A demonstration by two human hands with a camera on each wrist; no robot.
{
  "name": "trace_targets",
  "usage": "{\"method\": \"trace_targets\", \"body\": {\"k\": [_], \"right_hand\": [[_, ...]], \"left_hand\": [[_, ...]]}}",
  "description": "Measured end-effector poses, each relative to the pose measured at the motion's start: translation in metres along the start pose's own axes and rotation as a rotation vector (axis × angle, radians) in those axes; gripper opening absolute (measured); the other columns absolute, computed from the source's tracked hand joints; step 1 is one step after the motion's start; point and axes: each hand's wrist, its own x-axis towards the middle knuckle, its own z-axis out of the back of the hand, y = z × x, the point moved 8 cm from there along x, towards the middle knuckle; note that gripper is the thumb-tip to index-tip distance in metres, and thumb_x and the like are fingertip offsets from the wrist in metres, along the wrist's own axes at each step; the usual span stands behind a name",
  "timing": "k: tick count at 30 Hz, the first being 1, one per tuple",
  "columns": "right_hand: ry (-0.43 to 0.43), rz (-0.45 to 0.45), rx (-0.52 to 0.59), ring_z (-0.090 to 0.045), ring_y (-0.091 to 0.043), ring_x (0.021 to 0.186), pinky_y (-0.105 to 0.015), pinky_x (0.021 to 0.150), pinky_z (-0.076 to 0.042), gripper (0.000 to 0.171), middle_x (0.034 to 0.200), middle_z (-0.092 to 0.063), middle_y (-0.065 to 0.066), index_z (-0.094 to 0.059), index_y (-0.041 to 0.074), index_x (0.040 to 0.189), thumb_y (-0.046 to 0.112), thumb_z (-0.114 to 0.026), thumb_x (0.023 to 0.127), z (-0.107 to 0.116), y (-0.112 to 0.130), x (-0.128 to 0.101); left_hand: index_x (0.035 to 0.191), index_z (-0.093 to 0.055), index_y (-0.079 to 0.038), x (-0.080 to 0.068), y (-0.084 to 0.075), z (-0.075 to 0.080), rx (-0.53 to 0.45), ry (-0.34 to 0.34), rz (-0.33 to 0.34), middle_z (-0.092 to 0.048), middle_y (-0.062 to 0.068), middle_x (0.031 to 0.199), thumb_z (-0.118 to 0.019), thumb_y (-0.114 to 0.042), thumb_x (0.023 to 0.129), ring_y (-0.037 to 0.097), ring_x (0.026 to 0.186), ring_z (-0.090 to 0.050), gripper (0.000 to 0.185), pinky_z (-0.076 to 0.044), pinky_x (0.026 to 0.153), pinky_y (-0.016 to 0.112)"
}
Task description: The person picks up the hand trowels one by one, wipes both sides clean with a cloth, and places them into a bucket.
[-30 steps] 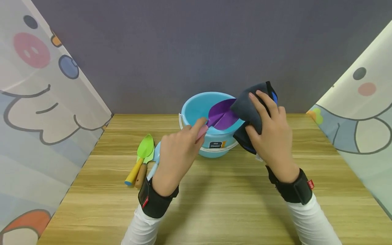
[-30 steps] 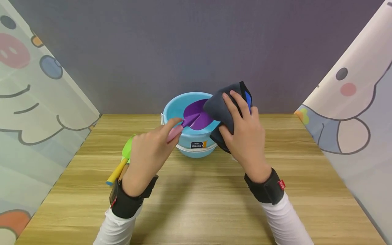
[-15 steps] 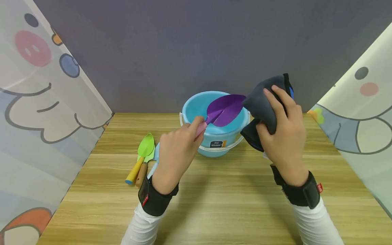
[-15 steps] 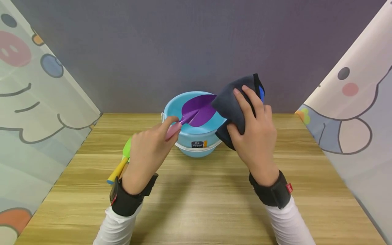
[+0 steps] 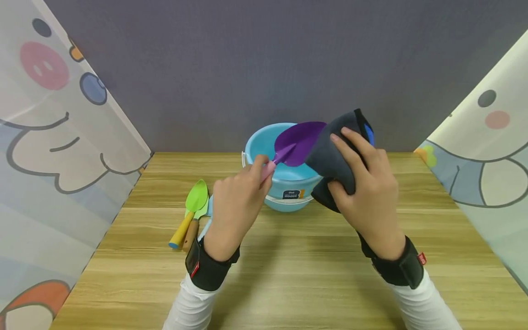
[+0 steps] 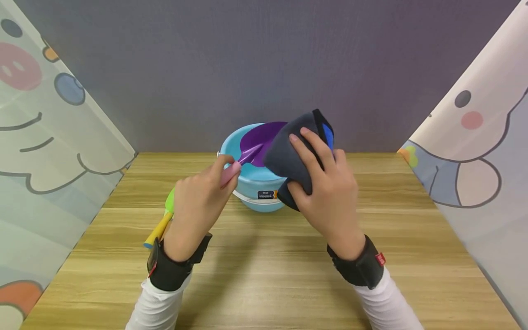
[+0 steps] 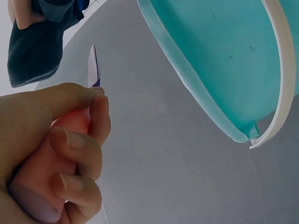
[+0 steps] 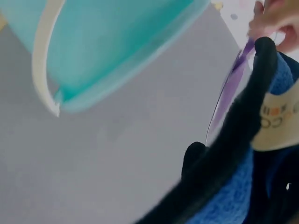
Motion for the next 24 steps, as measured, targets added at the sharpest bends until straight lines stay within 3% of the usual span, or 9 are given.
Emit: {"method": "trace_targets", "body": {"k": [8, 13, 24], "right_hand": [[0.163, 0.141, 0.026, -0.054, -0.038, 0.083, -0.048, 0.069, -0.050, 0.065, 0.148, -0.058, -0.005, -0.060, 0.020, 0.143, 0.017, -0.066, 0.078, -0.033, 0.028, -0.018], [0.233, 0.177, 0.034, -0.053, -0.034, 0.082, -0.043, 0.066, -0.049, 0.064, 0.148, -0.057, -0.005, -0.058, 0.019, 0.144, 0.018, -0.067, 0.081, -0.045, 0.035, -0.026], [0.237, 0.186, 0.005, -0.049, -0.034, 0.077, -0.042, 0.063, -0.045, 0.063, 0.148, -0.057, -0.006, -0.059, 0.015, 0.143, 0.017, -0.066, 0.081, -0.053, 0.035, -0.028]], "left_hand": [[0.095, -0.061, -0.012, 0.000, 0.000, 0.004, 0.025, -0.046, -0.007, -0.041, -0.002, 0.050, -0.059, -0.034, 0.103, 0.013, 0.036, -0.029, 0.023, -0.014, 0.040, 0.024], [0.101, -0.064, -0.013, 0.000, -0.003, 0.006, 0.008, -0.071, -0.020, -0.048, 0.000, 0.051, -0.055, -0.032, 0.106, 0.014, 0.034, -0.034, 0.022, -0.017, 0.037, 0.025], [0.108, -0.065, -0.014, -0.001, -0.007, 0.006, 0.026, -0.072, -0.053, -0.045, 0.001, 0.052, -0.053, -0.028, 0.107, 0.014, 0.034, -0.031, 0.018, -0.016, 0.038, 0.025]]}}
